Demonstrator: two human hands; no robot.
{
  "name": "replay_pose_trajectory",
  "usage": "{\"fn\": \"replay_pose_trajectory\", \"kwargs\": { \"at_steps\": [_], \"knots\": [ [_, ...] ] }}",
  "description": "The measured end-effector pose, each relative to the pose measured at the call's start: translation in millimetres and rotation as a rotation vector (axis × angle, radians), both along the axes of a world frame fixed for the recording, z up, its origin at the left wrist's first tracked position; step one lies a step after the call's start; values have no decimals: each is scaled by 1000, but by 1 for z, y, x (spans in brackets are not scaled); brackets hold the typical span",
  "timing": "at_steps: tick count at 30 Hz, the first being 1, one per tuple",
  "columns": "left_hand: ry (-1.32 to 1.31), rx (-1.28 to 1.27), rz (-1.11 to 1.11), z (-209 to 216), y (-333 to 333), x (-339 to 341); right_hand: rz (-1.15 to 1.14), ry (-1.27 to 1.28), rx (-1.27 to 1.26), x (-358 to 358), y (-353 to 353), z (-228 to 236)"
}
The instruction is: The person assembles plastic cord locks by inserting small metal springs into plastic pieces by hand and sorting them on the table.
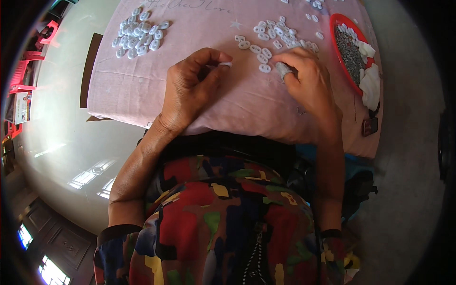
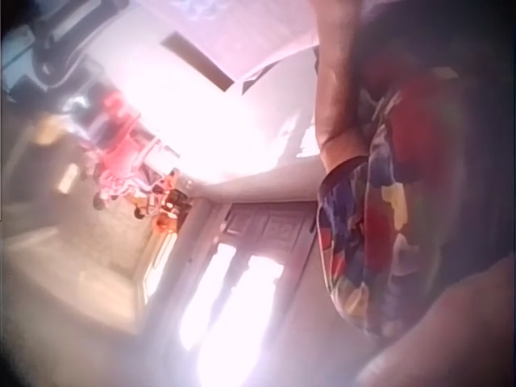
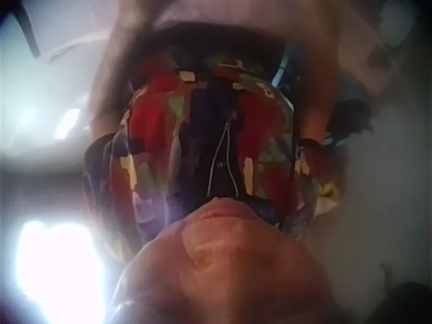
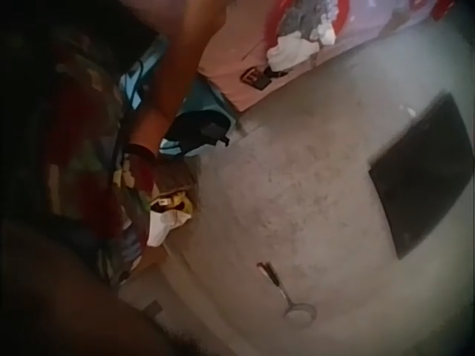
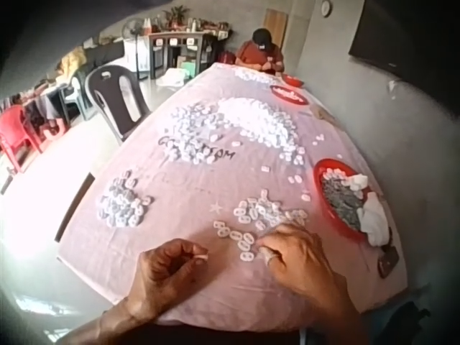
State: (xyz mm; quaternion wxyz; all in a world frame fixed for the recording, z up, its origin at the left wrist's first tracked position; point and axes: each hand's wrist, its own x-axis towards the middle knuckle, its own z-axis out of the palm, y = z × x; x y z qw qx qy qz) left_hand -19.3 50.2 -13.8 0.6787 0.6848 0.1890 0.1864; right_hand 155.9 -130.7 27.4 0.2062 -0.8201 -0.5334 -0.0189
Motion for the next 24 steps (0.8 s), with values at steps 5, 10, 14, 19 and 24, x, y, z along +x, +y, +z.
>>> {"fn": "replay_pose_trajectory", "kwargs": {
  "at_steps": [5,10,14,19,24],
  "knots": [
    [-19,142,19,-1,-1,3,-116,178,122,3,-24,11],
    [-40,262,-3,-1,-5,6,-122,-21,25,-10,-32,9],
    [-29,222,13,0,-6,8,-64,-2,-41,-19,-31,5],
    [-45,435,32,2,4,13,-88,-29,-62,-9,-28,7],
    [-31,447,56,0,4,19,-31,-248,12,24,-1,-3]
  ]
}}
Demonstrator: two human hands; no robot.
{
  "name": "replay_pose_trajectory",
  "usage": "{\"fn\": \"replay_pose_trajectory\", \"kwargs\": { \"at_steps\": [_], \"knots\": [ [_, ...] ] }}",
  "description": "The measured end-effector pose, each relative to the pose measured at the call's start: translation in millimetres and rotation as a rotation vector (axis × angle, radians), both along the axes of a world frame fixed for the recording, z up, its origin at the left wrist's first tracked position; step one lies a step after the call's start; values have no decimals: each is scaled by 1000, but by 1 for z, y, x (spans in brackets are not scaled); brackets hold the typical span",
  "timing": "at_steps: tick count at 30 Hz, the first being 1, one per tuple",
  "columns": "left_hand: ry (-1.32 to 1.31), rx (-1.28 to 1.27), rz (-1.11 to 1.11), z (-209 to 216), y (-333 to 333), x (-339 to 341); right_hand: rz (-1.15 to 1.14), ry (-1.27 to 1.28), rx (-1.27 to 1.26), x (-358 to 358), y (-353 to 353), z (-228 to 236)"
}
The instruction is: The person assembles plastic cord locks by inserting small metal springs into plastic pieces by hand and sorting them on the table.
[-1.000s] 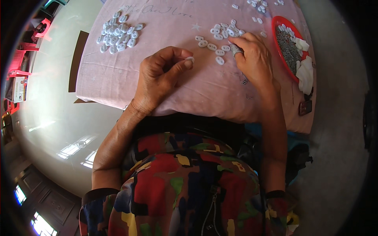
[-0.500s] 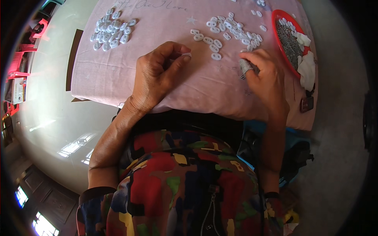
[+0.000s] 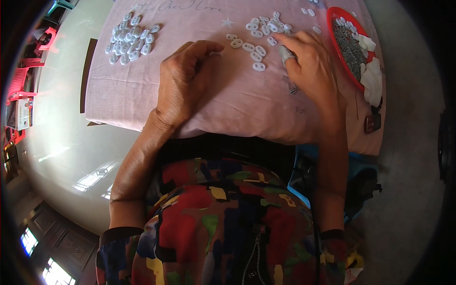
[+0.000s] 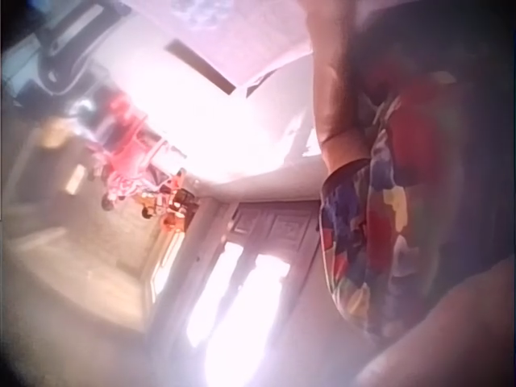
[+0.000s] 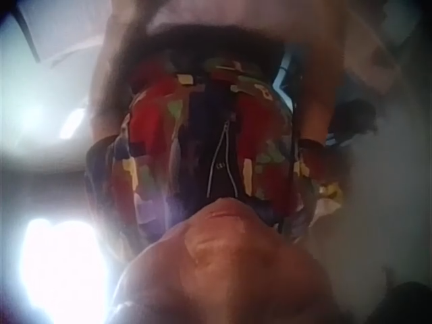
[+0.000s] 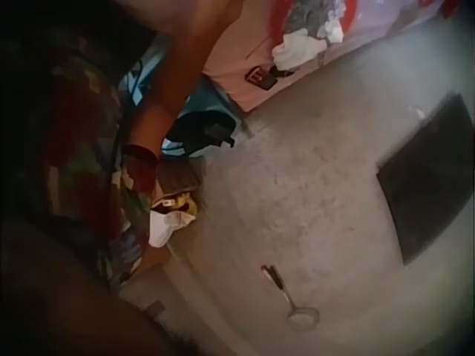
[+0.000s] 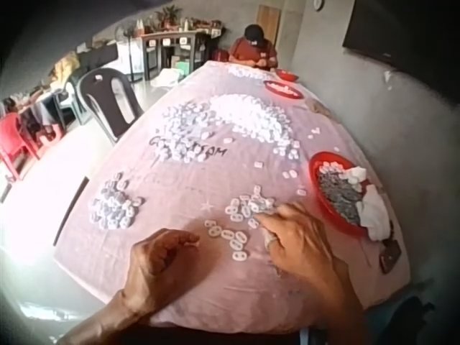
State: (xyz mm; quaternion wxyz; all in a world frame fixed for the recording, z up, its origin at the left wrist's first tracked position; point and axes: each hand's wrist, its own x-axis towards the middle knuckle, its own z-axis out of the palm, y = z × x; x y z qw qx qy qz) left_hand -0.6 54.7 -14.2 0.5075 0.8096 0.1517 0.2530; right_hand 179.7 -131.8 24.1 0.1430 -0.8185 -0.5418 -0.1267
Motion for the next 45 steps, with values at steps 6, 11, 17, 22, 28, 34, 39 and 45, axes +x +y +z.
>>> {"fn": "replay_pose_trajectory", "kwargs": {
  "at_steps": [6,11,17,22,28,34,39,45],
  "knots": [
    [-36,176,-15,0,5,-1,-42,17,-76,-29,1,-3],
    [-58,217,-38,-2,6,1,45,256,17,-60,-17,4],
    [-66,214,-74,-2,3,-1,-116,243,99,-45,-44,6],
    [-83,166,-77,4,-8,2,-92,191,30,-50,-40,3],
    [-95,346,-230,11,-37,22,-99,140,-33,-53,-30,5],
    [-10,514,-221,-1,-41,24,-106,38,-79,-62,-24,4],
    [-8,480,-221,1,-39,17,-146,63,-159,-66,-24,3],
    [50,-690,-207,8,-21,0,-65,52,31,-72,-34,-3]
  ]
}}
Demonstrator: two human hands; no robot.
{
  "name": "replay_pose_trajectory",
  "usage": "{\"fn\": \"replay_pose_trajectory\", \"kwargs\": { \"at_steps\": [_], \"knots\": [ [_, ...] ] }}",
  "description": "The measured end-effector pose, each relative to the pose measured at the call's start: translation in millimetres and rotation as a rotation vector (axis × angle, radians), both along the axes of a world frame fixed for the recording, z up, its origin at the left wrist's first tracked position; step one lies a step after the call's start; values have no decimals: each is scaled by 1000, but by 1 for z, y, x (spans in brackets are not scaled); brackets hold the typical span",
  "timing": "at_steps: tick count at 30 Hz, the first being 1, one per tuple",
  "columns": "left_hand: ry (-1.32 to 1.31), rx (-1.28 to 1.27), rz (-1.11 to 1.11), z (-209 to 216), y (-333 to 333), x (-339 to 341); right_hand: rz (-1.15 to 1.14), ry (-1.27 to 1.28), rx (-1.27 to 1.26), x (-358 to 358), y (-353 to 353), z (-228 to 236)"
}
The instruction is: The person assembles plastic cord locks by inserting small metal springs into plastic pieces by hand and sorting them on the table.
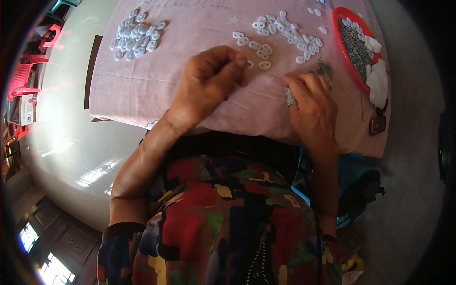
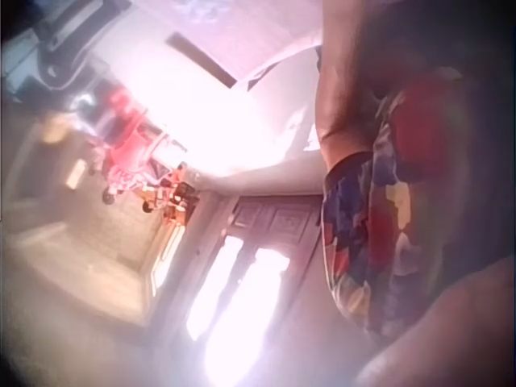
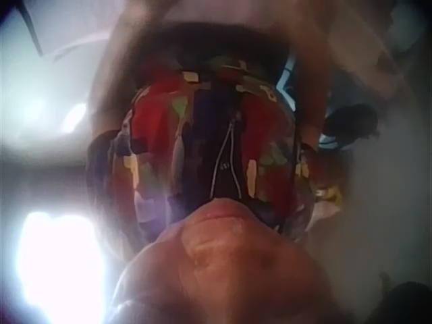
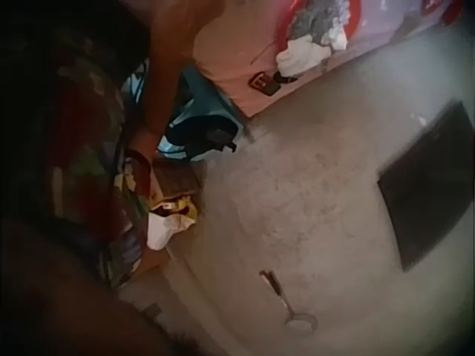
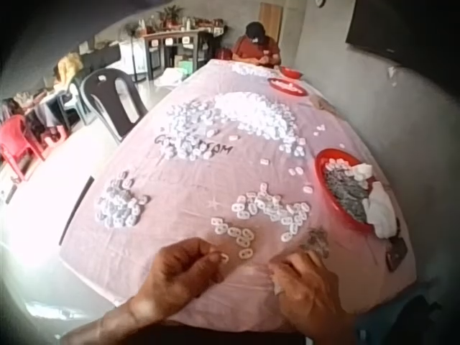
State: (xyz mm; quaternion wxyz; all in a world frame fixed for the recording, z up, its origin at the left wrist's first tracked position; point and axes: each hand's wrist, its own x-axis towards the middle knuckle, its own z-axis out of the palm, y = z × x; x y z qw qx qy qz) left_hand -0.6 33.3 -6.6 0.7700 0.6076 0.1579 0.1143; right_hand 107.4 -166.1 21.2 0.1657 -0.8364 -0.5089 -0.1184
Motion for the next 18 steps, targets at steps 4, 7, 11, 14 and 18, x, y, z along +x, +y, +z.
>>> {"fn": "replay_pose_trajectory", "kwargs": {
  "at_steps": [4,7,11,14,18],
  "knots": [
    [113,-155,-105,14,10,-16,-17,26,-18,-6,-3,0],
    [185,-267,-112,16,8,-24,29,44,1,-11,-7,-2],
    [179,-330,-114,15,9,-24,8,32,51,-9,-11,2],
    [182,-326,-89,13,9,-23,20,43,24,-13,-14,-4],
    [161,-308,-102,9,8,-24,57,87,45,-24,-21,-6]
  ]
}}
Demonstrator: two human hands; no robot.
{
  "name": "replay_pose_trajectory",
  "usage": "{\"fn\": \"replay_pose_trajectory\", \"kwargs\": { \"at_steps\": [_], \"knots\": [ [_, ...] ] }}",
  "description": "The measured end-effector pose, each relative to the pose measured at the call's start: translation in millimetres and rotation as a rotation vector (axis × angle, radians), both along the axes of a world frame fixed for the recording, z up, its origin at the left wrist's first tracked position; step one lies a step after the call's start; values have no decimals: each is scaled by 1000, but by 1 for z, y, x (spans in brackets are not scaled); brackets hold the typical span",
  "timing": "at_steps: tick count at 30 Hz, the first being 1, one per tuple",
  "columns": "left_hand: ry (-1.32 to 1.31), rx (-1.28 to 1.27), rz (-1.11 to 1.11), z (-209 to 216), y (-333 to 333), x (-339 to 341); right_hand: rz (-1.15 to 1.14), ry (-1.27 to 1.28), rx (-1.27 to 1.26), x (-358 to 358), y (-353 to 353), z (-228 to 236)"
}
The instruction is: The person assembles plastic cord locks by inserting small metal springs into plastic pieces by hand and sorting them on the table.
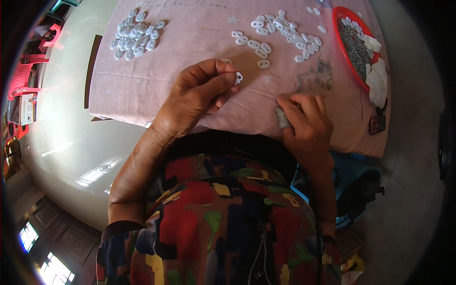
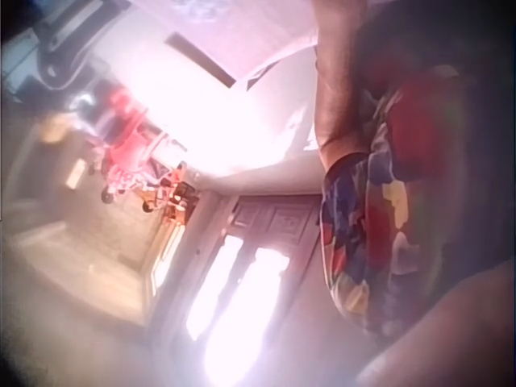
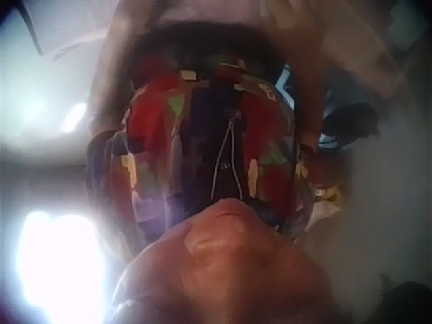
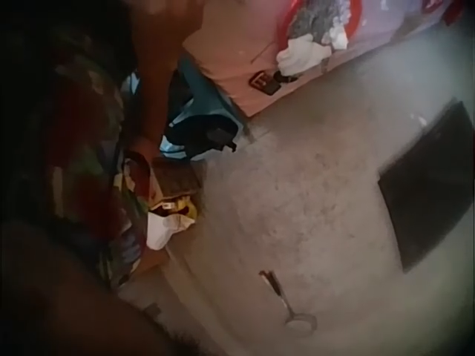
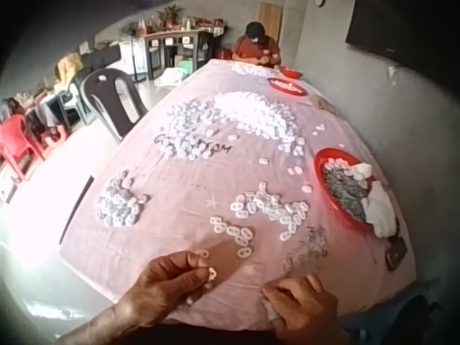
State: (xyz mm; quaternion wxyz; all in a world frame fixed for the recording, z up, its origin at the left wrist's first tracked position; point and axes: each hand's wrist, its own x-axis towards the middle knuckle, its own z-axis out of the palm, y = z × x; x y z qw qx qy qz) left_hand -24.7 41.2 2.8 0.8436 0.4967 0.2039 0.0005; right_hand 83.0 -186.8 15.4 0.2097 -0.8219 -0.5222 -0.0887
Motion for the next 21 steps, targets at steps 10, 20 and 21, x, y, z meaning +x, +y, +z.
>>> {"fn": "replay_pose_trajectory", "kwargs": {
  "at_steps": [10,20,21],
  "knots": [
    [0,41,-18,4,-2,0,73,23,43,-11,3,-4],
    [-7,49,-26,1,-3,-3,206,5,83,-19,0,-8],
    [-16,63,-24,2,-3,-2,201,-15,93,-20,0,-8]
  ]
}}
